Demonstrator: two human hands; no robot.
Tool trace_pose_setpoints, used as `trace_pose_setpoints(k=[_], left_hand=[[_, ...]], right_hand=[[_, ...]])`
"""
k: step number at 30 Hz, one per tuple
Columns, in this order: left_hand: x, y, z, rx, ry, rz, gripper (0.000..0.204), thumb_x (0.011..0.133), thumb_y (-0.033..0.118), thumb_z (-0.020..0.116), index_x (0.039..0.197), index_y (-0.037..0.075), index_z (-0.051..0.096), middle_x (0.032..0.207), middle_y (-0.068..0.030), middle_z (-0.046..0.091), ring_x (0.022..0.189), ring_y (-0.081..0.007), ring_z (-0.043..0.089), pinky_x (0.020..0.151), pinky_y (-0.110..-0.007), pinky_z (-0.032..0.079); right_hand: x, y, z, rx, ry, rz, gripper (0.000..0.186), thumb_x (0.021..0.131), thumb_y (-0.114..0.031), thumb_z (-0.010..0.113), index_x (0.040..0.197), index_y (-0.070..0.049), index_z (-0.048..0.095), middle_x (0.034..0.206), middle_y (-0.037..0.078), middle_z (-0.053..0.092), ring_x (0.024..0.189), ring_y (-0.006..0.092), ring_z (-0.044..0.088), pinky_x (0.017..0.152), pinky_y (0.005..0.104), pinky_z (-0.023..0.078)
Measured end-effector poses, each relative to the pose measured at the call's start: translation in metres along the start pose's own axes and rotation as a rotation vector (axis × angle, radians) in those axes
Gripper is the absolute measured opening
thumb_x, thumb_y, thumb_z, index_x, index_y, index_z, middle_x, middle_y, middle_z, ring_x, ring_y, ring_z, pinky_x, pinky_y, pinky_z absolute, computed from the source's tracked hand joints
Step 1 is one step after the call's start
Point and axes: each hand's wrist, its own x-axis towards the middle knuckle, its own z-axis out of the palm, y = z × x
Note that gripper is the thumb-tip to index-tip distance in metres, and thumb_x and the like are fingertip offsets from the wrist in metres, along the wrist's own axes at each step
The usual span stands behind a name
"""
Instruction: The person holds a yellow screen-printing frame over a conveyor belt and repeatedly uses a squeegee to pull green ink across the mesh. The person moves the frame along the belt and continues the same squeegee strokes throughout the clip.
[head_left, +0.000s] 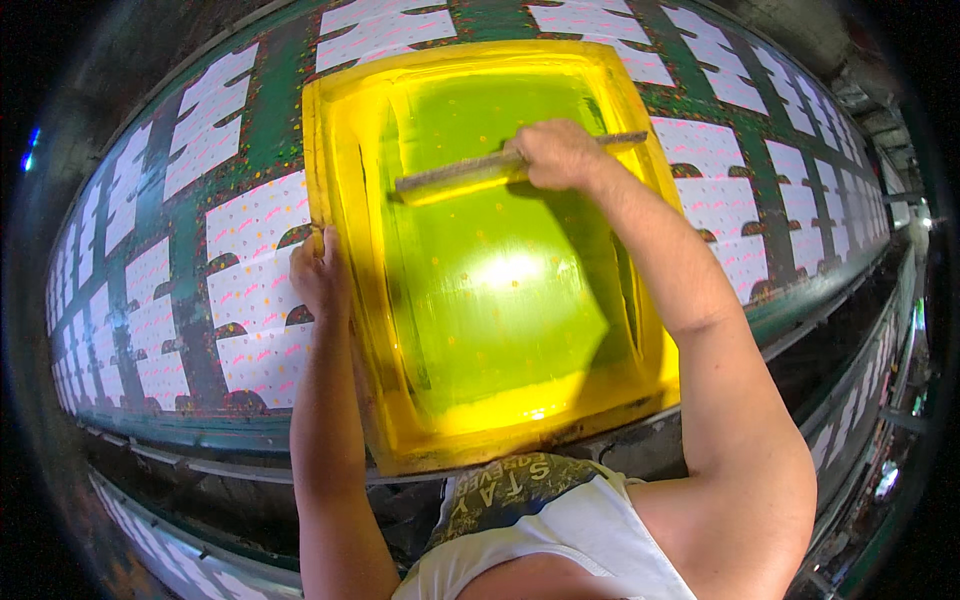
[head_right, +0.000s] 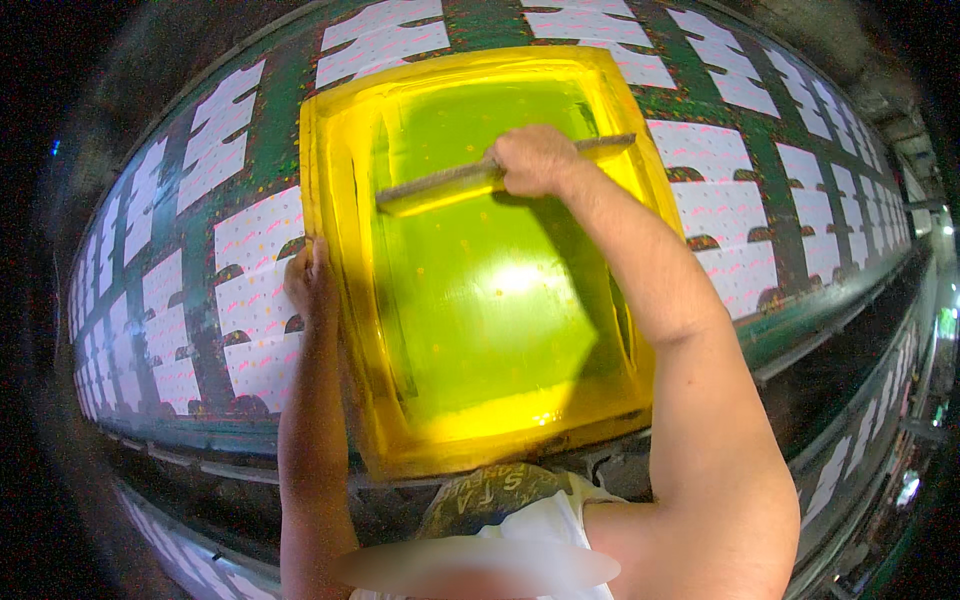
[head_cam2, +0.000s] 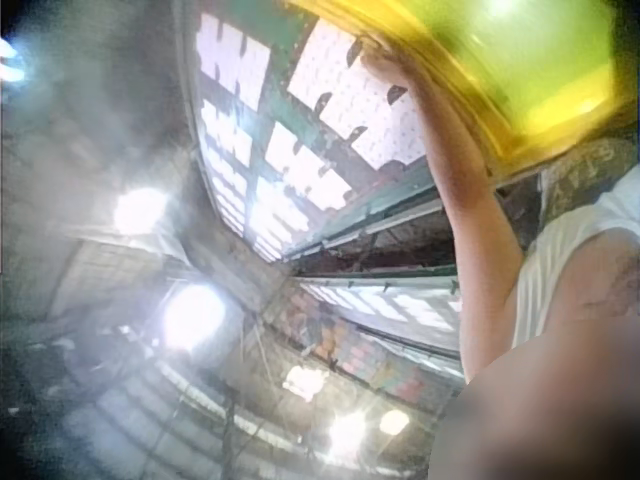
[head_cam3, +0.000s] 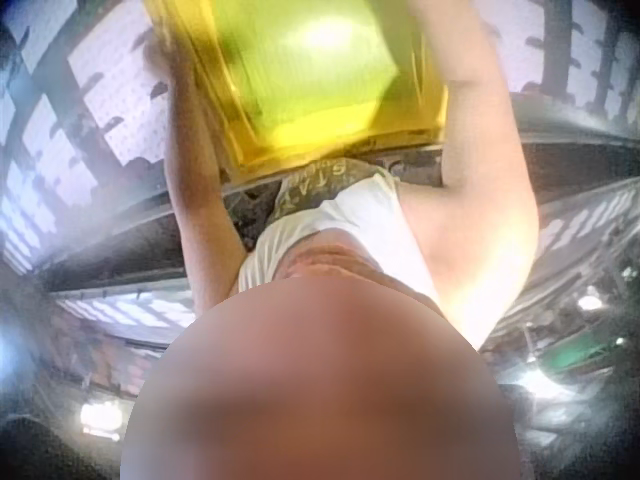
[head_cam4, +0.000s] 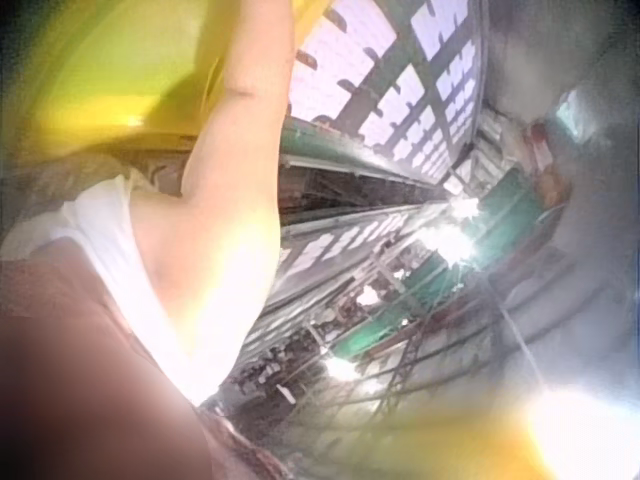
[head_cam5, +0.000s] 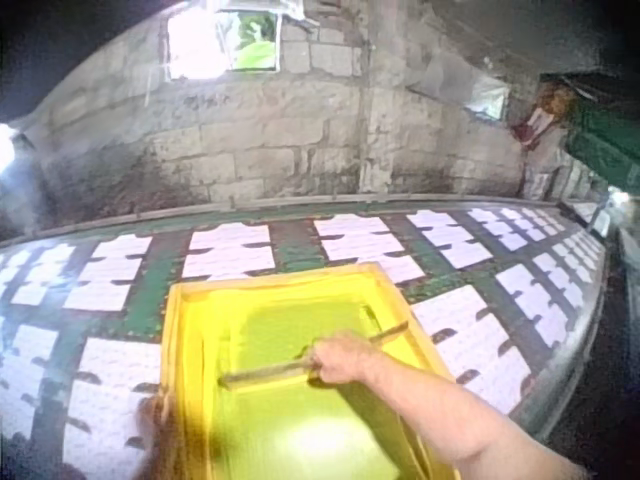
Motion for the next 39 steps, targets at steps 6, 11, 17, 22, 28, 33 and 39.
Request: trace_pose_setpoints(k=[6, 11, 17, 22, 28, 33, 39], left_hand=[[0.001, 0.012, -0.004, 0.107, -0.034, 0.014, 0.043, 0.102, 0.045, 0.071, 0.115, 0.005, 0.085, 0.108, -0.0264, 0.08, 0.101, -0.0477, 0.077, 0.091, -0.06, 0.06], [-0.005, 0.02, -0.013, 0.191, -0.113, -0.024, 0.046, 0.101, 0.042, 0.073, 0.128, 0.006, 0.079, 0.118, -0.0245, 0.079, 0.111, -0.0457, 0.077, 0.095, -0.059, 0.061], [-0.028, 0.023, -0.021, 0.326, -0.094, 0.162, 0.055, 0.103, 0.033, 0.073, 0.146, 0.0, 0.065, 0.131, -0.0247, 0.075, 0.12, -0.047, 0.072, 0.102, -0.057, 0.059], [-0.057, 0.024, -0.039, 0.395, -0.13, 0.158, 0.059, 0.104, 0.032, 0.072, 0.151, -0.001, 0.058, 0.137, -0.0251, 0.073, 0.125, -0.0456, 0.069, 0.104, -0.058, 0.058], [-0.07, 0.041, -0.047, 0.464, -0.153, -0.044, 0.055, 0.108, 0.045, 0.069, 0.136, -0.003, 0.068, 0.133, -0.0276, 0.075, 0.122, -0.0471, 0.073, 0.104, -0.059, 0.061], [-0.068, 0.043, -0.036, 0.601, -0.108, -0.108, 0.064, 0.109, 0.058, 0.062, 0.123, -0.004, 0.072, 0.123, -0.0284, 0.078, 0.113, -0.0473, 0.077, 0.099, -0.059, 0.062], [-0.063, 0.034, -0.027, 0.676, -0.084, -0.092, 0.067, 0.109, 0.06, 0.062, 0.12, -0.005, 0.074, 0.12, -0.0284, 0.079, 0.111, -0.0469, 0.078, 0.097, -0.058, 0.062]], right_hand=[[-0.115, -0.063, 0.04, -0.016, 0.007, -0.046, 0.027, 0.084, -0.012, 0.072, 0.109, -0.013, 0.082, 0.103, 0.015, 0.082, 0.1, 0.0411, 0.079, 0.087, 0.0579, 0.063], [-0.199, -0.115, 0.072, 0.016, 0.015, 0.0, 0.029, 0.083, -0.011, 0.073, 0.11, -0.015, 0.083, 0.107, 0.014, 0.081, 0.1, 0.0402, 0.079, 0.085, 0.0554, 0.064], [-0.279, -0.166, 0.098, 0.011, 0.07, 0.005, 0.027, 0.085, -0.012, 0.074, 0.109, -0.016, 0.084, 0.104, 0.014, 0.08, 0.099, 0.0374, 0.08, 0.085, 0.053, 0.065], [-0.32, -0.185, 0.121, 0.003, 0.233, -0.075, 0.015, 0.089, -0.018, 0.075, 0.101, -0.011, 0.081, 0.097, 0.013, 0.076, 0.096, 0.0363, 0.078, 0.084, 0.0485, 0.062], [-0.349, -0.18, 0.139, 0.226, 0.289, -0.194, 0.046, 0.083, -0.044, 0.09, 0.107, -0.008, 0.073, 0.107, 0.018, 0.069, 0.105, 0.0395, 0.07, 0.091, 0.0524, 0.057], [-0.372, -0.122, 0.145, 0.451, 0.299, -0.328, 0.052, 0.09, -0.039, 0.087, 0.125, -0.003, 0.077, 0.129, 0.019, 0.075, 0.123, 0.0405, 0.07, 0.107, 0.0514, 0.055], [-0.396, -0.003, 0.142, 0.368, 0.682, 0.111, 0.044, 0.085, -0.012, 0.09, 0.126, -0.002, 0.077, 0.134, 0.022, 0.073, 0.128, 0.0424, 0.068, 0.115, 0.0529, 0.052]])
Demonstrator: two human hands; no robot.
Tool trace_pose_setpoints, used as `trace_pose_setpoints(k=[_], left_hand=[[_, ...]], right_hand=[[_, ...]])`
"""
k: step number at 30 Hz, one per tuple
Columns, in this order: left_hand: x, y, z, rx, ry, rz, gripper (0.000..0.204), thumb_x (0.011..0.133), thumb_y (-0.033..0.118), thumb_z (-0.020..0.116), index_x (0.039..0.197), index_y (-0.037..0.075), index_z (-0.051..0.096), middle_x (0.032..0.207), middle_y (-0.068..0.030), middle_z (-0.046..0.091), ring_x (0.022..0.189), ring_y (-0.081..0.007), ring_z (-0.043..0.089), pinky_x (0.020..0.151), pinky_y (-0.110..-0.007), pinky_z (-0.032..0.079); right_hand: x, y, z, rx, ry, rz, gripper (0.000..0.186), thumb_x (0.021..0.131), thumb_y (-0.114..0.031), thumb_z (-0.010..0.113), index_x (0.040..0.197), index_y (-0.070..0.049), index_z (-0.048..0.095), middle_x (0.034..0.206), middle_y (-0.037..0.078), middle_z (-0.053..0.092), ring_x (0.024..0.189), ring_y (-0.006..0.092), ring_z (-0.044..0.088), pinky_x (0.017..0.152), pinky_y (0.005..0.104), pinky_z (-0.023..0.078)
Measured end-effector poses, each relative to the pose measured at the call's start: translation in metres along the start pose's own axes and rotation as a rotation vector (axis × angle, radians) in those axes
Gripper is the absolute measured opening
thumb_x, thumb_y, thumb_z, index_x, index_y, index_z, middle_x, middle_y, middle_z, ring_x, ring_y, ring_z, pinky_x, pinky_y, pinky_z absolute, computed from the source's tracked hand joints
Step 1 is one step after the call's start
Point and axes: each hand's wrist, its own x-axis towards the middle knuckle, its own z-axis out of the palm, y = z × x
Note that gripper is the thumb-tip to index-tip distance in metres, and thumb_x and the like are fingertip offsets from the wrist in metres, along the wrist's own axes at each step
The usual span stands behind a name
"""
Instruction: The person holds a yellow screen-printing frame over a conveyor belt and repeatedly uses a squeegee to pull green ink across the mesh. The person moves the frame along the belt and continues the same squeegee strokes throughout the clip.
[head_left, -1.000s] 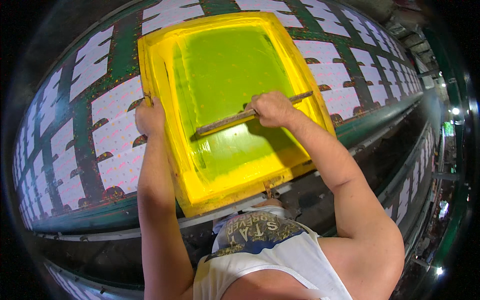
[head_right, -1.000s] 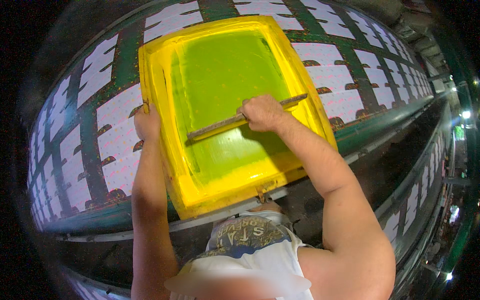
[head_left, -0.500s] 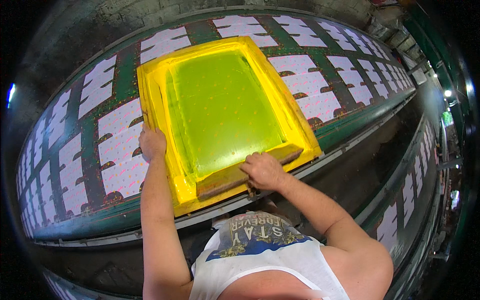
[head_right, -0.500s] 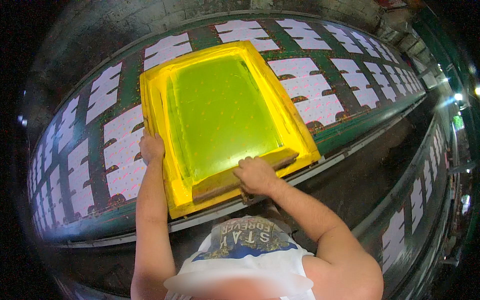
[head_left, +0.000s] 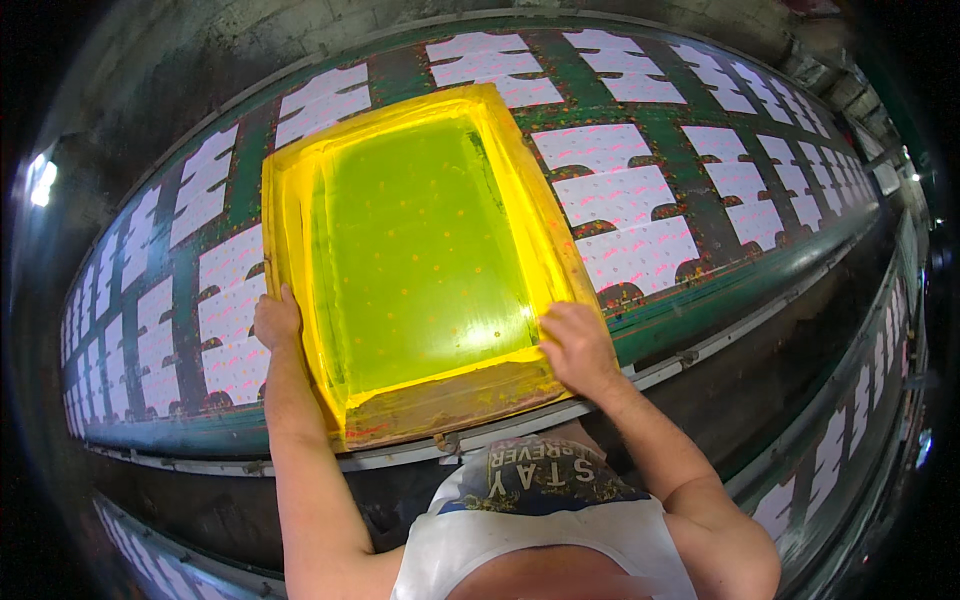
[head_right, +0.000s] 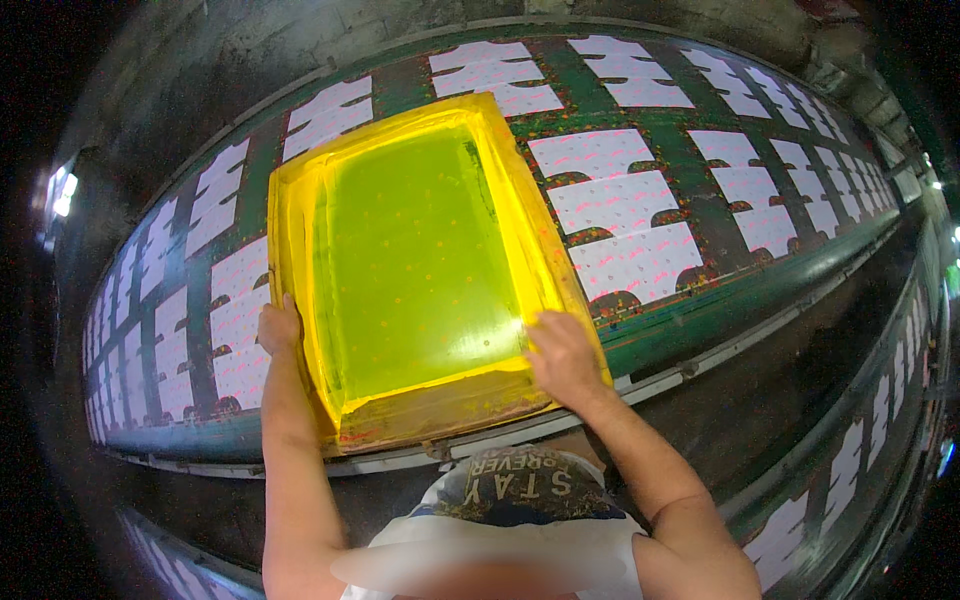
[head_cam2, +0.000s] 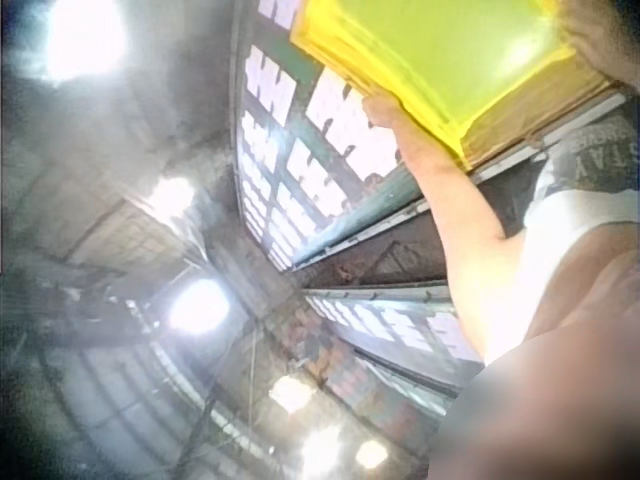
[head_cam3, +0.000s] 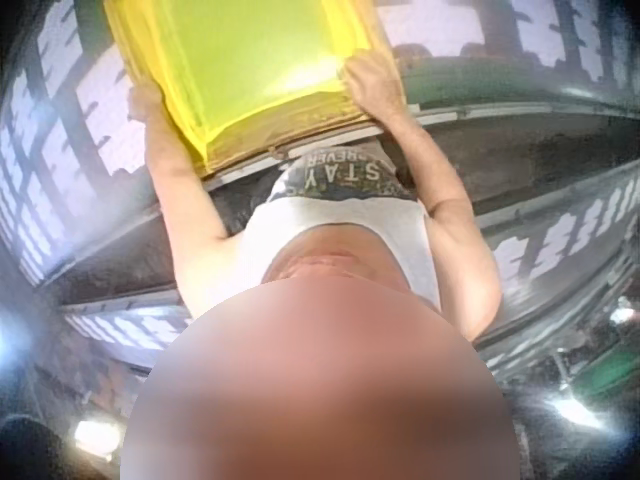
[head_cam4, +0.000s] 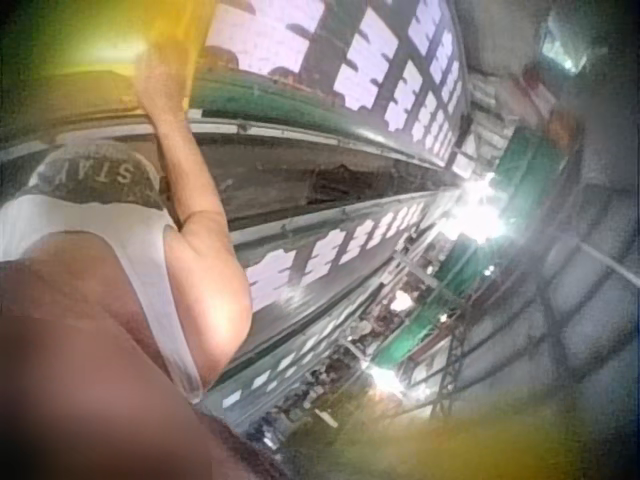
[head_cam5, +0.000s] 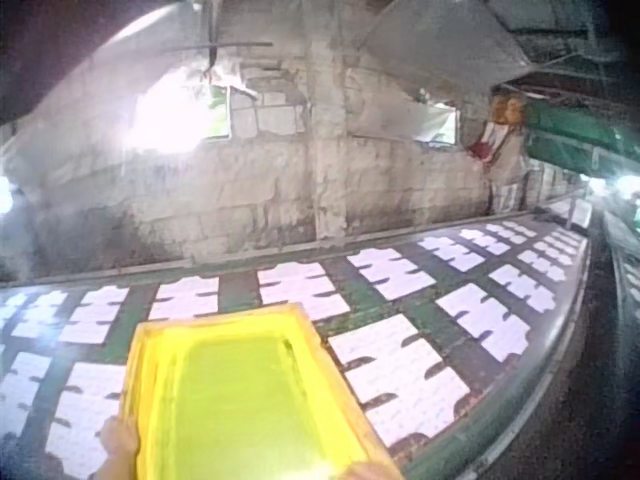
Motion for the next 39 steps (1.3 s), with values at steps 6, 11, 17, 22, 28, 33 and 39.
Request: trace_pose_setpoints(k=[6, 11, 17, 22, 28, 33, 39], left_hand=[[0.003, -0.001, -0.003, -0.064, 0.009, 0.015, 0.068, 0.108, 0.058, 0.064, 0.12, -0.008, 0.074, 0.12, -0.0303, 0.078, 0.113, -0.0488, 0.076, 0.098, -0.058, 0.061], [0.005, -0.003, -0.006, -0.17, -0.026, 0.006, 0.061, 0.103, 0.053, 0.074, 0.12, -0.006, 0.076, 0.119, -0.0303, 0.078, 0.112, -0.0491, 0.076, 0.099, -0.058, 0.06], [0.011, -0.019, 0.001, -0.394, -0.102, 0.009, 0.048, 0.09, 0.034, 0.087, 0.123, 0.0, 0.079, 0.119, -0.0277, 0.078, 0.114, -0.0474, 0.076, 0.101, -0.055, 0.06], [0.025, -0.036, 0.025, -0.435, -0.081, 0.024, 0.047, 0.087, 0.032, 0.089, 0.12, -0.001, 0.081, 0.116, -0.0275, 0.08, 0.108, -0.0456, 0.078, 0.098, -0.053, 0.06], [0.038, -0.046, 0.024, -0.724, -0.163, 0.01, 0.032, 0.082, 0.019, 0.086, 0.102, -0.007, 0.083, 0.09, -0.0193, 0.084, 0.078, -0.0301, 0.078, 0.079, -0.043, 0.061], [0.031, -0.005, 0.004, -0.914, -0.249, -0.035, 0.023, 0.084, 0.006, 0.085, 0.102, -0.007, 0.082, 0.094, -0.013, 0.083, 0.08, -0.0219, 0.076, 0.078, -0.037, 0.06], [-0.017, 0.103, 0.009, -0.976, -0.17, 0.082, 0.024, 0.086, 0.005, 0.086, 0.107, -0.007, 0.082, 0.098, -0.0125, 0.085, 0.079, -0.0222, 0.077, 0.078, -0.036, 0.061]], right_hand=[[0.032, 0.064, 0.003, -0.13, -0.015, 0.413, 0.075, 0.085, -0.007, 0.091, 0.154, -0.001, 0.062, 0.146, 0.025, 0.069, 0.136, 0.0452, 0.066, 0.119, 0.0518, 0.053], [0.063, 0.071, 0.015, -0.015, -0.079, 0.604, 0.084, 0.087, -0.008, 0.09, 0.164, -0.005, 0.054, 0.15, 0.026, 0.068, 0.141, 0.0442, 0.063, 0.121, 0.0519, 0.05], [0.076, 0.067, 0.019, -0.108, -0.064, 0.592, 0.081, 0.087, -0.002, 0.085, 0.162, -0.002, 0.055, 0.15, 0.025, 0.069, 0.137, 0.0398, 0.069, 0.115, 0.0473, 0.057], [0.081, 0.068, 0.012, -0.033, -0.027, 0.59, 0.074, 0.085, 0.0, 0.083, 0.156, -0.004, 0.064, 0.139, 0.021, 0.076, 0.124, 0.0351, 0.077, 0.105, 0.0428, 0.062], [0.088, 0.066, -0.022, -0.017, 0.043, 0.43, 0.068, 0.082, -0.004, 0.081, 0.149, -0.005, 0.07, 0.132, 0.021, 0.078, 0.119, 0.0376, 0.077, 0.103, 0.0456, 0.061], [0.098, 0.101, -0.057, -0.007, 0.035, 0.447, 0.064, 0.082, -0.006, 0.08, 0.145, -0.004, 0.07, 0.13, 0.022, 0.077, 0.12, 0.0424, 0.074, 0.106, 0.0503, 0.059], [0.079, 0.207, -0.104, -0.015, 0.069, 0.486, 0.066, 0.083, -0.005, 0.084, 0.147, -0.01, 0.07, 0.134, 0.021, 0.076, 0.126, 0.0419, 0.073, 0.108, 0.0503, 0.059]])
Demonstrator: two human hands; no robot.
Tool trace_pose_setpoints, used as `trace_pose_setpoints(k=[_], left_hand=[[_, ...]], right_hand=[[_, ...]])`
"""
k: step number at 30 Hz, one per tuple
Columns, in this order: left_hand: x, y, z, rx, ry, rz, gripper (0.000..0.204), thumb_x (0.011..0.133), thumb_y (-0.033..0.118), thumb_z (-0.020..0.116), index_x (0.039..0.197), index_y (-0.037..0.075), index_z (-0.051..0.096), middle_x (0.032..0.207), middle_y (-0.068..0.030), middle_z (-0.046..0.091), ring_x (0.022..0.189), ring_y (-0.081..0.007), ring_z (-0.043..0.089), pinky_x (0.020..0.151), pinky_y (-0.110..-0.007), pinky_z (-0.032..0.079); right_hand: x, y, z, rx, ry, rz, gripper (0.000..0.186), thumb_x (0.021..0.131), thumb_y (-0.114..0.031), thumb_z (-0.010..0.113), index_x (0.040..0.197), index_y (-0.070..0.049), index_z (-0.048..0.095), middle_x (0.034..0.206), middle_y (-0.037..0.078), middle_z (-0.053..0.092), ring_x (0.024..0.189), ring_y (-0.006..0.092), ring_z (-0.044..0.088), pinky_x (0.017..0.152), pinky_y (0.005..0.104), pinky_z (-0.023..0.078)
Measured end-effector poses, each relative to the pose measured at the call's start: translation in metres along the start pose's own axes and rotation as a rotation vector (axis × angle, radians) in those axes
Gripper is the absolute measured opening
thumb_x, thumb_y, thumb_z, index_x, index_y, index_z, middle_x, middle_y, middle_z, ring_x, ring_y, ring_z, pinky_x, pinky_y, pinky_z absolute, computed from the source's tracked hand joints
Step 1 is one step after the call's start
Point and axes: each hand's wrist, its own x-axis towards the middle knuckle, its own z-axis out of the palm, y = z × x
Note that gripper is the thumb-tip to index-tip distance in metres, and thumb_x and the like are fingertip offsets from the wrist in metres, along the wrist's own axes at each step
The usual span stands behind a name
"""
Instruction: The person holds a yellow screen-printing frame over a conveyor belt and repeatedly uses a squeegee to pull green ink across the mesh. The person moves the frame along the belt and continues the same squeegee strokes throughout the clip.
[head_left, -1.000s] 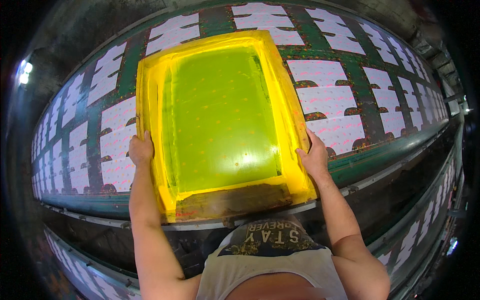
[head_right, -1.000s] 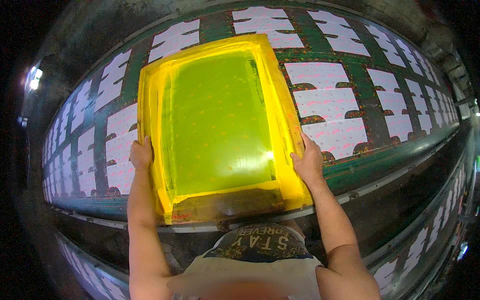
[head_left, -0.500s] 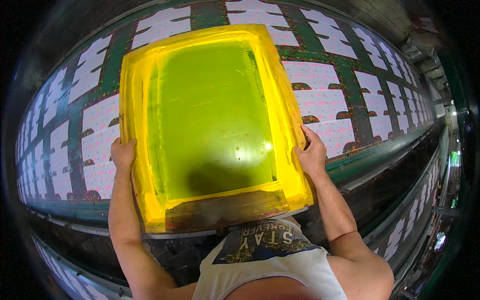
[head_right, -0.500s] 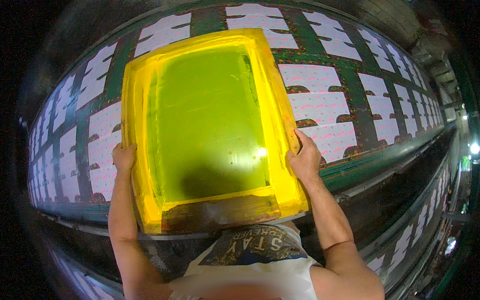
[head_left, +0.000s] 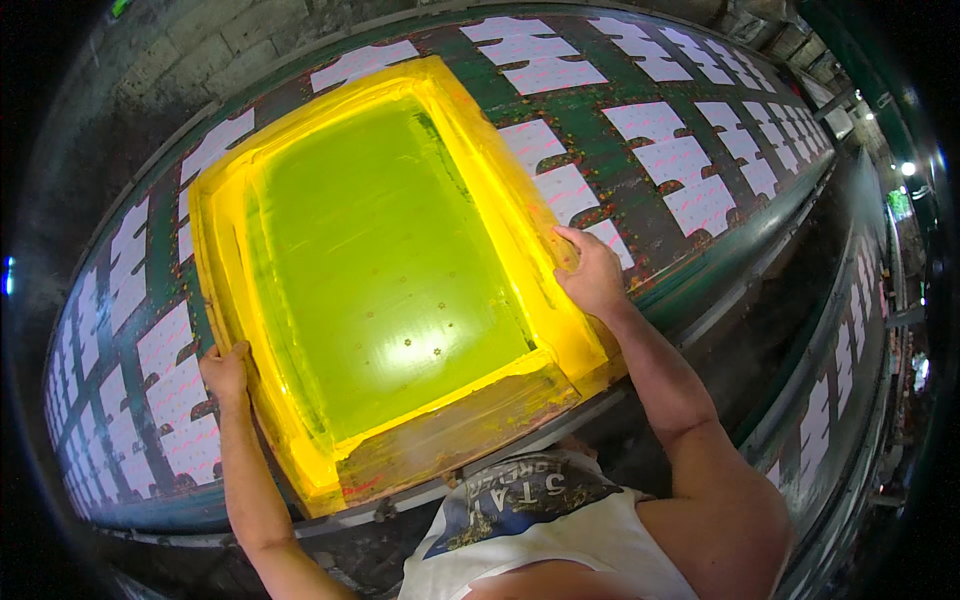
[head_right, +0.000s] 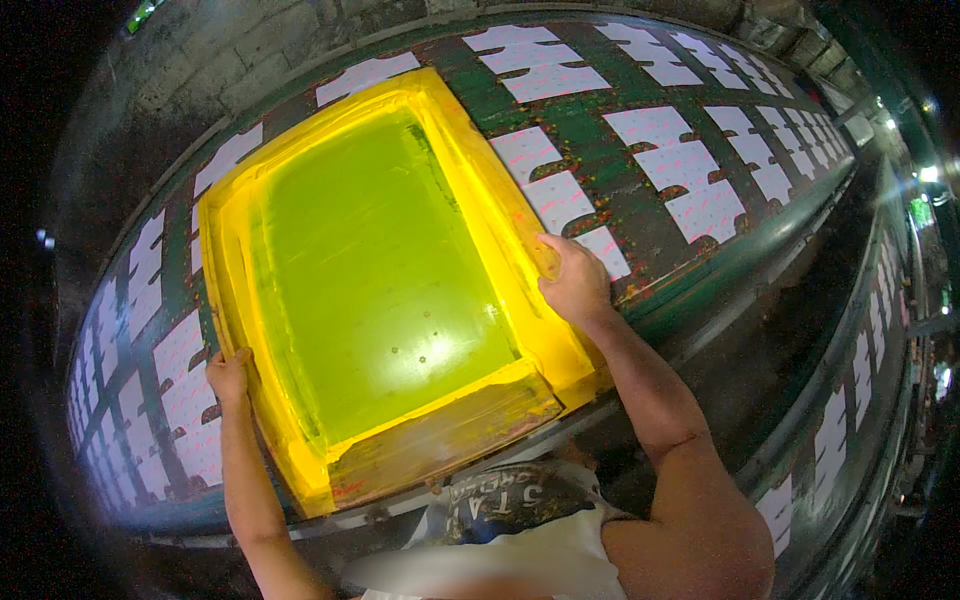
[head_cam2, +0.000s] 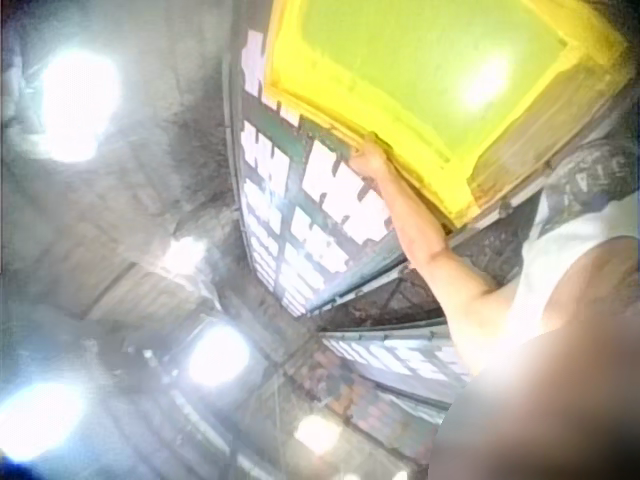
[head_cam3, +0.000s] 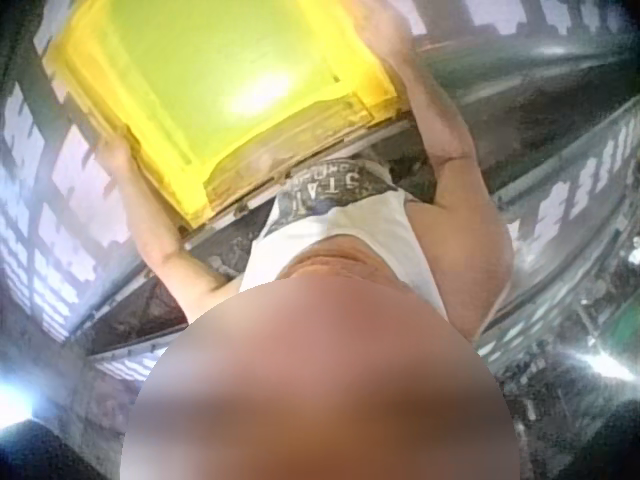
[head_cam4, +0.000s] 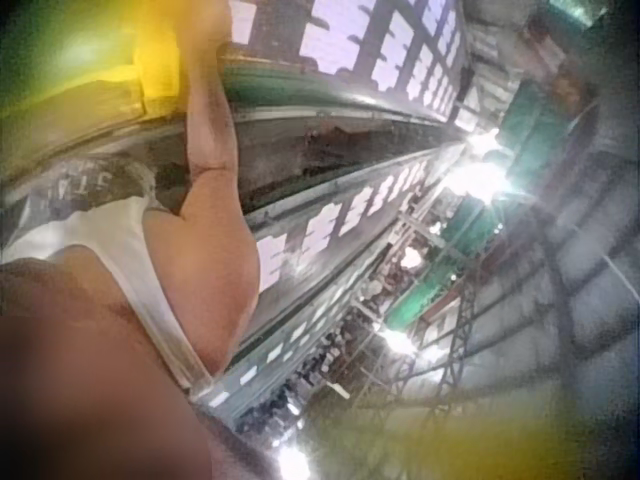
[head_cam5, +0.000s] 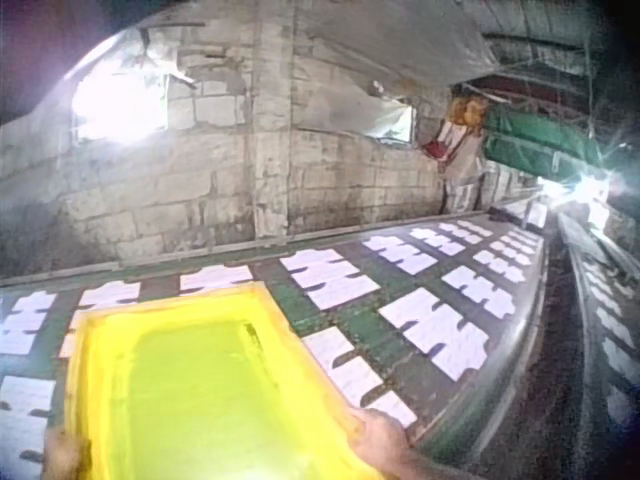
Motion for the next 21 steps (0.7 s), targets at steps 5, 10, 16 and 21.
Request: trace_pose_setpoints(k=[5, 10, 16, 21], left_hand=[[-0.06, 0.063, 0.091, 0.163, 0.055, -0.016, 0.025, 0.083, 0.011, 0.089, 0.102, -0.005, 0.082, 0.09, -0.0111, 0.083, 0.074, -0.0196, 0.075, 0.072, -0.036, 0.059], [-0.116, 0.113, 0.175, 0.131, 0.058, -0.025, 0.022, 0.084, 0.013, 0.089, 0.098, -0.003, 0.082, 0.081, -0.0062, 0.079, 0.066, -0.0145, 0.067, 0.065, -0.034, 0.054], [-0.157, 0.148, 0.237, 0.118, 0.064, -0.02, 0.022, 0.084, 0.011, 0.088, 0.099, -0.005, 0.081, 0.083, -0.0069, 0.079, 0.067, -0.014, 0.065, 0.066, -0.035, 0.054], [-0.167, 0.158, 0.254, 0.111, 0.034, -0.033, 0.018, 0.087, 0.008, 0.086, 0.097, -0.005, 0.079, 0.085, -0.0061, 0.079, 0.067, -0.0134, 0.064, 0.067, -0.034, 0.053]], right_hand=[[0.022, 0.102, -0.048, -0.002, 0.016, 0.109, 0.068, 0.082, -0.004, 0.083, 0.149, -0.012, 0.069, 0.135, 0.021, 0.077, 0.126, 0.0405, 0.074, 0.108, 0.0488, 0.06], [0.043, 0.198, -0.093, 0.058, 0.04, 0.128, 0.071, 0.082, -0.003, 0.084, 0.151, -0.012, 0.069, 0.134, 0.021, 0.078, 0.124, 0.0384, 0.076, 0.106, 0.0468, 0.06], [0.054, 0.262, -0.127, 0.122, 0.019, 0.189, 0.075, 0.084, -0.004, 0.084, 0.156, -0.015, 0.065, 0.136, 0.021, 0.077, 0.125, 0.0411, 0.075, 0.107, 0.0496, 0.06], [0.06, 0.277, -0.143, 0.143, -0.04, 0.224, 0.076, 0.086, -0.005, 0.083, 0.158, -0.015, 0.062, 0.137, 0.021, 0.077, 0.126, 0.0414, 0.074, 0.107, 0.0502, 0.061]])
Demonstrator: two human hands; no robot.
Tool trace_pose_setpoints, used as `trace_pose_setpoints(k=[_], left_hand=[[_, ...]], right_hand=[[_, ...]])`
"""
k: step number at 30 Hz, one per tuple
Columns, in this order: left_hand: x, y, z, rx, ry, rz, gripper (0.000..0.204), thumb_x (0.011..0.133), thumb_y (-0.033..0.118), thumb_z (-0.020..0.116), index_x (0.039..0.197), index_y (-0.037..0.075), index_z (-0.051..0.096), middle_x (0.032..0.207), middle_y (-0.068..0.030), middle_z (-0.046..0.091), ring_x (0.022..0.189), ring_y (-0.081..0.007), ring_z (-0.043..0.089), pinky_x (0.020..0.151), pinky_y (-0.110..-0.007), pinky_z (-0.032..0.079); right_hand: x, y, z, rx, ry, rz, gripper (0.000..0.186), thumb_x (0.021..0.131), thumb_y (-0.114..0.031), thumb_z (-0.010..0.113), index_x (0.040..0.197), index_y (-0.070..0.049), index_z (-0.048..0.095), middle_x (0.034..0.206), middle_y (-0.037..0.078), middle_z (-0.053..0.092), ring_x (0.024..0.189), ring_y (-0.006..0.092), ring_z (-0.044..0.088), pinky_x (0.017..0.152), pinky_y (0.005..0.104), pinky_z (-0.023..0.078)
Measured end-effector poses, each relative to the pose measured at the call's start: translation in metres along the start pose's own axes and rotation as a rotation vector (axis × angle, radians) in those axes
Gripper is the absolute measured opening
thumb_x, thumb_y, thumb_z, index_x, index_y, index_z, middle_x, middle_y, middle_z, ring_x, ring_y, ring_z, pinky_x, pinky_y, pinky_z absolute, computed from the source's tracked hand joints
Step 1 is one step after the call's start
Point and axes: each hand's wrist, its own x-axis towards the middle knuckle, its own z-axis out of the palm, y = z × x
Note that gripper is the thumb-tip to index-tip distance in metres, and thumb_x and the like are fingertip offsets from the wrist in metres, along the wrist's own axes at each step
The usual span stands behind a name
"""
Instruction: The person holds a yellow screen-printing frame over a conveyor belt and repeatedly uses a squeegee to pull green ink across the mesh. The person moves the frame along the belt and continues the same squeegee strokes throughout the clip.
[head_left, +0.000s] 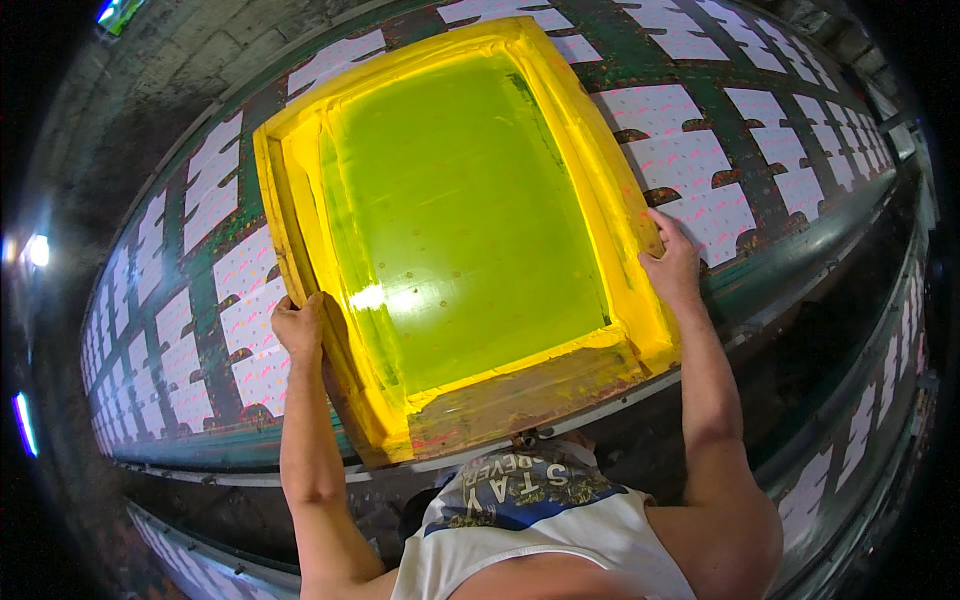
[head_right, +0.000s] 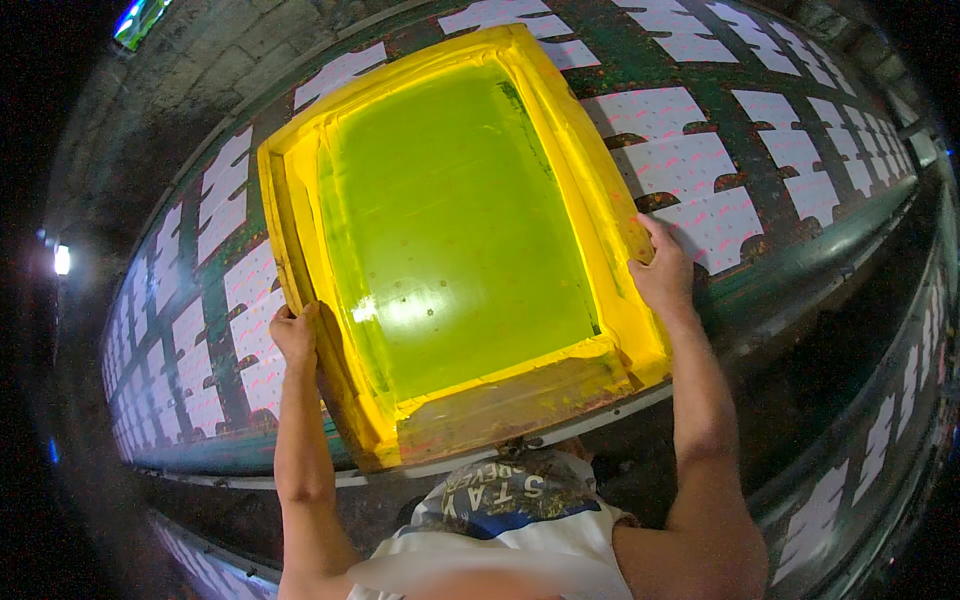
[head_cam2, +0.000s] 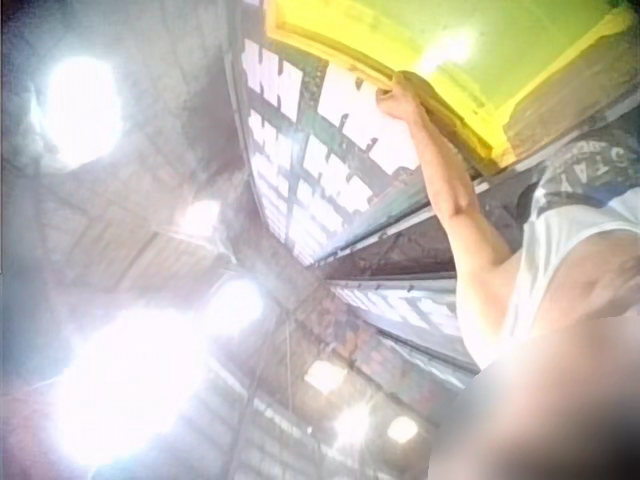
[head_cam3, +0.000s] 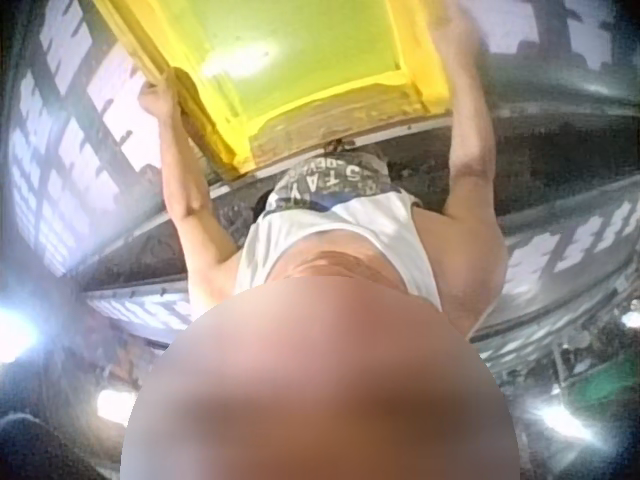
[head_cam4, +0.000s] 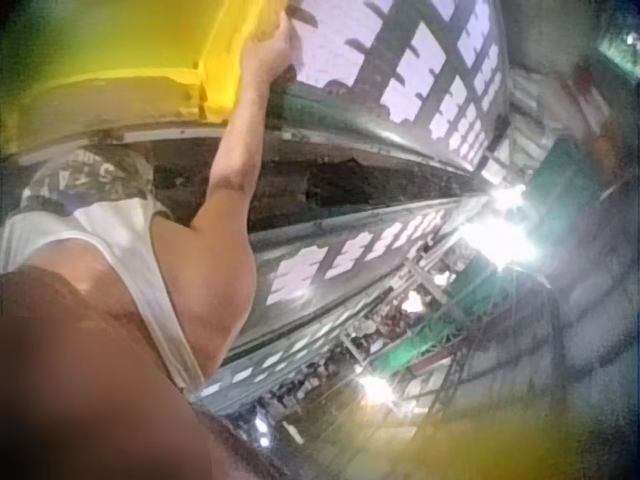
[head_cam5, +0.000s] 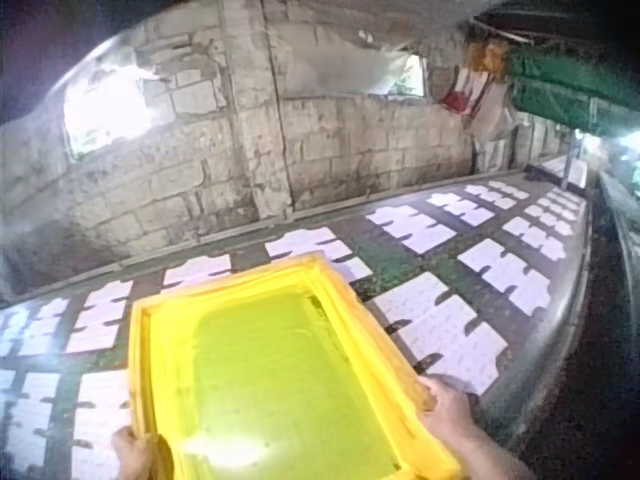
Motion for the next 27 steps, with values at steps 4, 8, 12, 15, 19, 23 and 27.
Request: trace_pose_setpoints(k=[4, 8, 12, 15, 19, 23, 27], left_hand=[[-0.004, 0.001, 0.004, -0.014, -0.011, 0.018, 0.019, 0.088, 0.008, 0.086, 0.1, -0.005, 0.08, 0.086, -0.0053, 0.08, 0.069, -0.0116, 0.066, 0.067, -0.032, 0.054], [-0.006, -0.006, 0.006, -0.013, -0.02, 0.005, 0.021, 0.088, 0.007, 0.086, 0.104, -0.005, 0.081, 0.089, -0.0059, 0.081, 0.072, -0.0119, 0.069, 0.07, -0.031, 0.055], [-0.004, -0.017, 0.014, 0.031, 0.009, -0.022, 0.026, 0.088, 0.01, 0.086, 0.109, -0.005, 0.082, 0.093, -0.0098, 0.084, 0.078, -0.0166, 0.075, 0.076, -0.035, 0.059], [-0.004, -0.021, 0.016, 0.157, 0.033, -0.029, 0.03, 0.088, 0.014, 0.088, 0.111, -0.004, 0.083, 0.095, -0.0141, 0.085, 0.082, -0.0229, 0.079, 0.081, -0.039, 0.06], [0.008, -0.014, 0.008, 0.375, 0.033, -0.037, 0.041, 0.091, 0.033, 0.089, 0.108, -0.005, 0.083, 0.093, -0.0201, 0.083, 0.083, -0.0305, 0.08, 0.08, -0.044, 0.06], [0.04, -0.012, 0.01, 0.298, 0.018, 0.038, 0.04, 0.091, 0.03, 0.089, 0.111, -0.005, 0.083, 0.091, -0.0166, 0.083, 0.083, -0.0252, 0.078, 0.079, -0.041, 0.059], [0.064, -0.03, 0.027, -0.035, -0.035, 0.121, 0.033, 0.092, 0.015, 0.084, 0.121, -0.001, 0.084, 0.101, -0.0055, 0.082, 0.085, -0.0153, 0.072, 0.078, -0.034, 0.055]], right_hand=[[0.001, 0.001, -0.005, -0.057, -0.043, -0.025, 0.076, 0.086, -0.006, 0.083, 0.158, -0.014, 0.061, 0.142, 0.022, 0.075, 0.13, 0.0426, 0.072, 0.109, 0.0515, 0.059], [0.001, 0.002, 0.0, -0.176, -0.063, -0.083, 0.078, 0.087, -0.006, 0.083, 0.161, -0.014, 0.057, 0.148, 0.022, 0.071, 0.135, 0.0437, 0.069, 0.113, 0.054, 0.056], [-0.002, 0.005, 0.007, -0.22, -0.07, -0.114, 0.082, 0.088, -0.006, 0.085, 0.163, -0.014, 0.054, 0.151, 0.023, 0.07, 0.137, 0.0443, 0.067, 0.114, 0.0555, 0.055], [-0.004, 0.009, 0.011, -0.169, -0.077, -0.072, 0.084, 0.088, -0.007, 0.086, 0.165, -0.014, 0.052, 0.15, 0.024, 0.069, 0.136, 0.0457, 0.067, 0.114, 0.0558, 0.055], [-0.006, 0.009, 0.01, -0.193, -0.072, -0.103, 0.088, 0.089, -0.001, 0.086, 0.169, -0.011, 0.049, 0.133, 0.02, 0.075, 0.126, 0.0422, 0.073, 0.107, 0.0533, 0.059], [-0.016, -0.002, 0.006, -0.347, -0.002, -0.307, 0.081, 0.091, -0.007, 0.087, 0.165, -0.009, 0.053, 0.141, 0.022, 0.071, 0.129, 0.046, 0.069, 0.112, 0.0541, 0.056], [-0.072, -0.021, 0.009, -0.326, -0.03, -0.666, 0.062, 0.091, -0.015, 0.087, 0.15, -0.01, 0.068, 0.143, 0.019, 0.069, 0.127, 0.044, 0.067, 0.111, 0.0547, 0.055]])
